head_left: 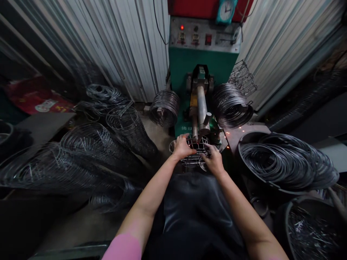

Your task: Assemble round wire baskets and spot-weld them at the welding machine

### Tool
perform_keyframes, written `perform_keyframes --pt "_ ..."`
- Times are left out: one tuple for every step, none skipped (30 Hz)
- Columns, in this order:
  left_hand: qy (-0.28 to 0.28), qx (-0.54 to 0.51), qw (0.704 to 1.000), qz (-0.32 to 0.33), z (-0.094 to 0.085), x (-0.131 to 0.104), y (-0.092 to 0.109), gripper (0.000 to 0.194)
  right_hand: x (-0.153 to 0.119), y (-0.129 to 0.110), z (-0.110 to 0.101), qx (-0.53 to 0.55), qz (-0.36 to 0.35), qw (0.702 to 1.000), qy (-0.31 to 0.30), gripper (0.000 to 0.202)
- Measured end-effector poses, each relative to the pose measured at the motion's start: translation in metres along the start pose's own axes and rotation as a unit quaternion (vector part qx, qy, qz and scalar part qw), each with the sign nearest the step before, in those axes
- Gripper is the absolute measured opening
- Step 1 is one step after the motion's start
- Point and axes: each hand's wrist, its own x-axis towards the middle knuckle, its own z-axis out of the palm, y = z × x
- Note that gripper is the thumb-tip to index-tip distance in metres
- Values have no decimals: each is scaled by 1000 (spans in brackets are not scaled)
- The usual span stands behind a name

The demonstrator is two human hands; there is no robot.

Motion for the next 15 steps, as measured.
perform_keyframes --pt "3 4 1000 3 0 0 0 86 -8 2 -1 37 47 998 15 32" --pt "8 8 1000 9 -1 0 1 87 -17 6 -2 83 105 991 14 32" --pt "14 12 1000 14 -1 1 1 88 -26 10 -2 138 167 976 3 30" --pt "18 16 1000 17 -2 3 1 89 -34 16 -2 200 227 953 -13 28" --pt "22 17 1000 15 -3 5 1 90 -42 21 -1 264 279 923 -29 26" --pt "23 17 1000 8 -4 8 1 89 -49 27 0 324 322 889 -39 25" --pt "21 14 1000 -1 -5 12 0 89 -54 32 2 375 356 855 -40 24" --pt "16 11 1000 -11 -6 15 0 88 -58 37 3 414 383 825 -35 24" --pt "11 8 1000 -17 -6 18 -1 88 -61 41 5 443 404 800 -31 24" --pt "7 6 1000 -20 -6 21 -1 88 -64 45 6 464 420 780 -27 23" --pt "5 5 1000 -20 -6 23 -1 88 -66 48 6 478 433 764 -23 21" --pt "3 4 1000 -21 -6 24 -1 88 -68 51 6 489 443 752 -19 19" --pt "3 4 1000 -23 -5 25 0 88 -69 52 5 496 449 743 -16 17" --pt "3 3 1000 -25 -5 26 1 88 -70 54 4 501 454 736 -12 17" --pt "2 2 1000 -29 -4 26 1 88 -71 55 2 506 457 731 -7 16"
